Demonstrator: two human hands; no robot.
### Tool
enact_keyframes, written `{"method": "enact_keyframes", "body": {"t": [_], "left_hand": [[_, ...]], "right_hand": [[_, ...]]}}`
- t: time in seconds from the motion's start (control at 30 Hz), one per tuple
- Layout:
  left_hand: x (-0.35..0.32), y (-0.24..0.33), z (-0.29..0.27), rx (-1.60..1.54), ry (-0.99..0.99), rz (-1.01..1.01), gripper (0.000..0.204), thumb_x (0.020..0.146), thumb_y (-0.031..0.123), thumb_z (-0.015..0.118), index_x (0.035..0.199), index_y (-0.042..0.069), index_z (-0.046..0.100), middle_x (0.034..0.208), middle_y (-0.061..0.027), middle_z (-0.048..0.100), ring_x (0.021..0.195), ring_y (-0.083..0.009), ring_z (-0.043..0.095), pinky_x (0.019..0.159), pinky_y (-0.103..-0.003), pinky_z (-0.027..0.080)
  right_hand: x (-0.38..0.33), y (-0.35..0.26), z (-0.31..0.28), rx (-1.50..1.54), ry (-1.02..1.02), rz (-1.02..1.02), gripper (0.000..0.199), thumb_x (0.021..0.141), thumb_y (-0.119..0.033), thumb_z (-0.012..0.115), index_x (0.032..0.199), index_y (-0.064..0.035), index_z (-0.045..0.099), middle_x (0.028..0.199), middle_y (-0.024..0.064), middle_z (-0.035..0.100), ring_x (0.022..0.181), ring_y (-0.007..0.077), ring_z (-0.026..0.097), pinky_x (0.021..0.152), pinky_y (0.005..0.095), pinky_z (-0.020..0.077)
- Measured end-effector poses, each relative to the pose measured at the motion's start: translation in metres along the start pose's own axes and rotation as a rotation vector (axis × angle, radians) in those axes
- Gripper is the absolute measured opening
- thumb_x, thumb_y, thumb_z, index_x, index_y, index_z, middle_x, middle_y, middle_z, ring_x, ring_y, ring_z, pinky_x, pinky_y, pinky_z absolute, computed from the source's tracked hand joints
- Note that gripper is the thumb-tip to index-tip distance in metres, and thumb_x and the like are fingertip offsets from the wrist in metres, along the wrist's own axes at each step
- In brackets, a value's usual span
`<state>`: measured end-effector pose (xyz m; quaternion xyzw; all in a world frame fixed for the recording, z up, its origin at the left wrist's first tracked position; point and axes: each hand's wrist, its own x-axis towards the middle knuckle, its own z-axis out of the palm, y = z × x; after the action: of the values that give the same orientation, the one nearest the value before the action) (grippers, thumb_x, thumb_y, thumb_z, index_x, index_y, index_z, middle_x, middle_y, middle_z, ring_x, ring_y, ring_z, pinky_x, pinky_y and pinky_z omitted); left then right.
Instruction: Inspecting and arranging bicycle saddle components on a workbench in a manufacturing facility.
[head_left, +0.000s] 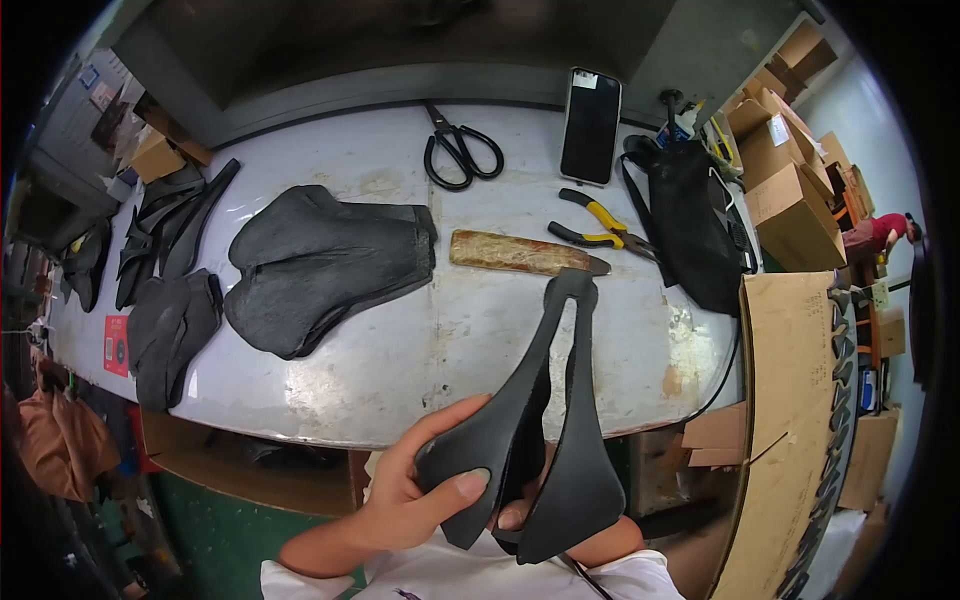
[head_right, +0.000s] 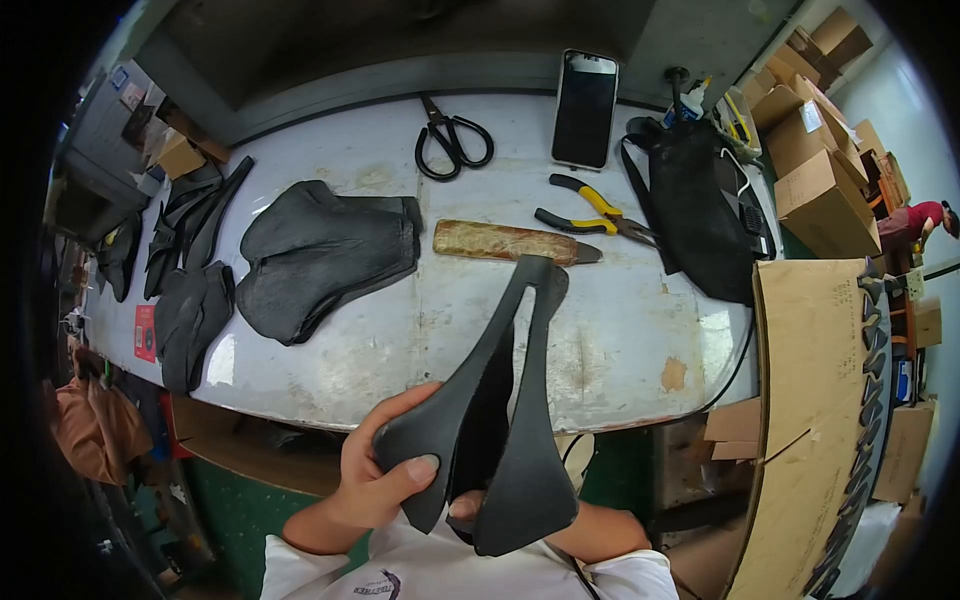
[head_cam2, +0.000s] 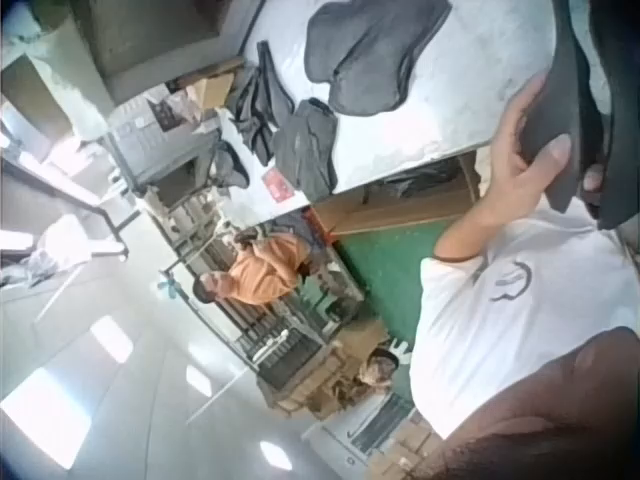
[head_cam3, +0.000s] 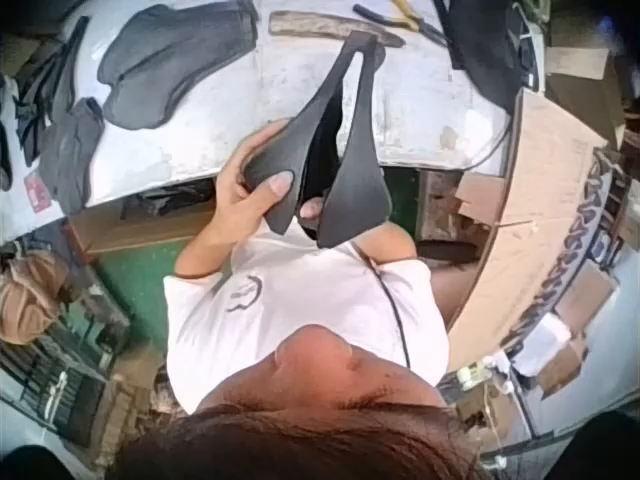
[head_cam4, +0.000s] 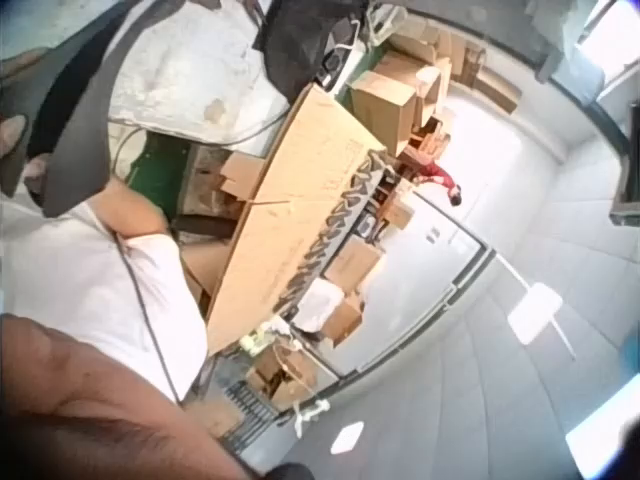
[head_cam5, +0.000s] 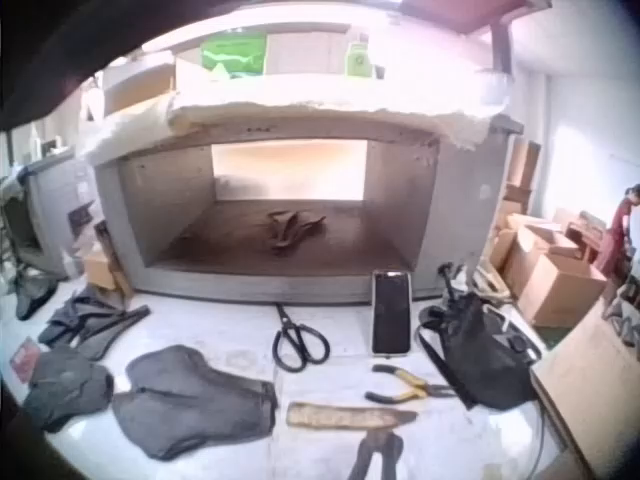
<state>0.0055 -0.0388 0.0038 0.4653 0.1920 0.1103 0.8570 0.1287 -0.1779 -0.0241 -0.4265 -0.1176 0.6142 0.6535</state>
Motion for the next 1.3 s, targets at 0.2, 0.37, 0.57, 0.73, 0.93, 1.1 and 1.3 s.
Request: {"method": "enact_keyframes", "body": {"t": [0.2, 0.37, 0.57, 0.73, 0.93, 1.1, 1.3], "left_hand": [[-0.002, -0.008, 0.0, 0.04, -0.011, 0.062, 0.06, 0.092, 0.007, 0.062, 0.145, -0.003, 0.035, 0.132, -0.0151, 0.054, 0.119, -0.0174, 0.053, 0.102, -0.032, 0.04], [-0.003, 0.006, 0.002, -0.119, 0.009, -0.179, 0.062, 0.09, 0.009, 0.064, 0.143, -0.004, 0.036, 0.131, -0.0168, 0.055, 0.118, -0.019, 0.054, 0.102, -0.034, 0.041], [-0.001, -0.006, -0.001, 0.009, -0.084, 0.026, 0.059, 0.095, 0.006, 0.059, 0.147, -0.002, 0.033, 0.133, -0.0127, 0.053, 0.122, -0.0159, 0.05, 0.105, -0.031, 0.038], [-0.005, -0.013, 0.0, 0.036, -0.085, 0.088, 0.06, 0.095, 0.006, 0.06, 0.147, -0.003, 0.033, 0.134, -0.0125, 0.053, 0.121, -0.0146, 0.051, 0.103, -0.029, 0.039], [-0.009, -0.008, 0.005, 0.234, -0.179, 0.105, 0.059, 0.095, 0.005, 0.06, 0.147, -0.003, 0.033, 0.136, -0.0122, 0.052, 0.117, -0.0121, 0.052, 0.096, -0.025, 0.042], [-0.006, -0.006, 0.006, 0.143, -0.106, 0.125, 0.059, 0.09, 0.003, 0.063, 0.141, -0.007, 0.037, 0.133, -0.0158, 0.055, 0.118, -0.0156, 0.054, 0.102, -0.03, 0.041], [-0.003, -0.011, 0.01, 0.031, -0.018, 0.261, 0.058, 0.094, 0.004, 0.059, 0.146, -0.004, 0.033, 0.132, -0.0148, 0.053, 0.116, -0.0143, 0.054, 0.099, -0.029, 0.042]], "right_hand": [[0.001, -0.006, 0.003, -0.024, 0.009, 0.082, 0.09, 0.065, -0.015, 0.089, 0.138, -0.0024, 0.039, 0.125, 0.0088, 0.055, 0.12, 0.0203, 0.051, 0.1, 0.034, 0.0433], [-0.002, -0.005, 0.003, -0.016, 0.028, 0.052, 0.091, 0.065, -0.016, 0.09, 0.138, -0.0029, 0.039, 0.124, 0.0088, 0.055, 0.118, 0.0204, 0.052, 0.099, 0.0341, 0.0441], [-0.004, -0.002, 0.002, -0.001, 0.048, 0.007, 0.092, 0.064, -0.017, 0.09, 0.138, -0.0035, 0.038, 0.122, 0.0088, 0.056, 0.116, 0.0206, 0.054, 0.097, 0.0343, 0.0451], [-0.003, 0.002, -0.001, 0.012, 0.063, -0.029, 0.092, 0.064, -0.017, 0.09, 0.138, -0.0041, 0.037, 0.12, 0.0089, 0.056, 0.114, 0.0207, 0.055, 0.096, 0.0344, 0.046], [0.012, -0.007, 0.002, 0.13, 0.274, -0.294, 0.104, 0.059, -0.019, 0.094, 0.141, -0.006, 0.031, 0.112, 0.0093, 0.058, 0.1, 0.022, 0.061, 0.089, 0.0361, 0.0496], [0.008, -0.008, 0.007, 0.106, 0.041, -0.179, 0.111, 0.06, -0.018, 0.094, 0.146, -0.0077, 0.025, 0.118, 0.0104, 0.056, 0.11, 0.021, 0.057, 0.094, 0.0386, 0.0469], [0.01, 0.069, -0.036, 0.305, -0.014, 0.046, 0.043, 0.084, -0.028, 0.076, 0.115, -0.0045, 0.057, 0.092, 0.0045, 0.062, 0.08, 0.0127, 0.062, 0.067, 0.0204, 0.0445]]}}
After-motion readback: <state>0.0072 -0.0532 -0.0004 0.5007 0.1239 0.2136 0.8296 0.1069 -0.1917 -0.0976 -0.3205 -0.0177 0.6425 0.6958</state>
